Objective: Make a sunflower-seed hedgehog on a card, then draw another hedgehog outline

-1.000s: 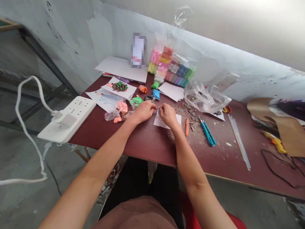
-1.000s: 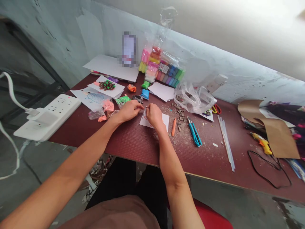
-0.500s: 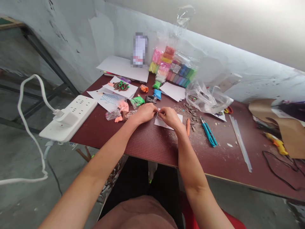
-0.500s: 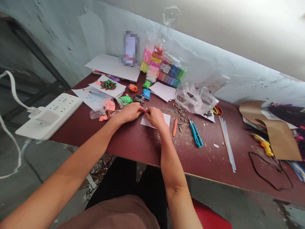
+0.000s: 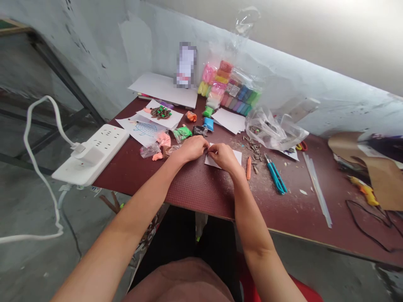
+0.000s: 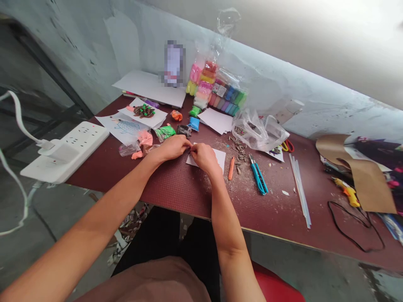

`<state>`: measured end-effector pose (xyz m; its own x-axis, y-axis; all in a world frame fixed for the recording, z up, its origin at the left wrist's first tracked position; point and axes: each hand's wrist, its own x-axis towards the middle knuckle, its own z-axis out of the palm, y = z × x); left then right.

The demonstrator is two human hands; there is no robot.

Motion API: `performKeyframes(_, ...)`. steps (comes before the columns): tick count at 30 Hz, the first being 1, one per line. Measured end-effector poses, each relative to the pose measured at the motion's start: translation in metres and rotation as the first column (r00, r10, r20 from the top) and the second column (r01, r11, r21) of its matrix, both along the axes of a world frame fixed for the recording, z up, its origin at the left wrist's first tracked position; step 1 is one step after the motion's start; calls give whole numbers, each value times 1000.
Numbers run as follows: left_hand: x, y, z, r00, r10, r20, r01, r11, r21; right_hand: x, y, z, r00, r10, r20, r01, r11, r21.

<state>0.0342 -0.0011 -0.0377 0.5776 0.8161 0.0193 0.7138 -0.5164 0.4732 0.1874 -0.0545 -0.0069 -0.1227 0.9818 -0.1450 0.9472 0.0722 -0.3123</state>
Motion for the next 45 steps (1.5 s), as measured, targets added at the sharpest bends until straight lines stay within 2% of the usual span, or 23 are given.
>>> performKeyframes(7,0,-2,2,1000,10,9,-10,1000,-1,3,-3,1,999,-9,-54,9,1000,1)
performKeyframes(15,0,-1,1,1000,0,11,0,1000,-5,-4,-3,-6,999,-53,5,53,998,43)
performKeyframes(18,0,0,0,1000,-7,11,7,1000,1,-2,-2,-11,998,-48,-32,51,993,110)
performKeyframes(21,-1,0,-1,1000,2,26,-2,1000,2,5,2,-14,977,-60,-204,111,962,249)
performKeyframes(23,0,0,-1,999,12,32,-12,1000,-5,10,5,-16,930,-77,-360,198,929,312)
performKeyframes(25,0,-1,-1,999,18,39,-17,1000,-12,14,8,-16,851,-75,-519,270,911,312)
performKeyframes(28,1,-2,0,995,26,92,-25,1000,-13,18,11,-16,677,-65,-733,316,925,210)
performKeyframes(31,0,-4,6,970,60,234,-53,998,-34,20,12,-15,524,-83,-847,329,938,112)
performKeyframes(34,-1,-6,13,885,163,436,-89,979,-184,20,9,-11,435,-67,-898,280,958,64)
performKeyframes(36,0,-7,17,782,284,556,-82,930,-359,16,6,-8,389,-42,-920,210,977,44)
performKeyframes(38,1,-6,18,650,398,648,-19,860,-510,10,4,-7,375,-22,-927,128,991,28)
performKeyframes(40,1,-4,18,520,494,697,73,787,-613,2,2,-9,407,-3,-913,59,998,23)
performKeyframes(42,2,-1,15,430,559,709,159,726,-669,-5,2,-13,463,20,-886,46,998,47)
performKeyframes(45,2,1,10,387,583,714,218,695,-686,-10,3,-19,590,34,-807,123,984,131)
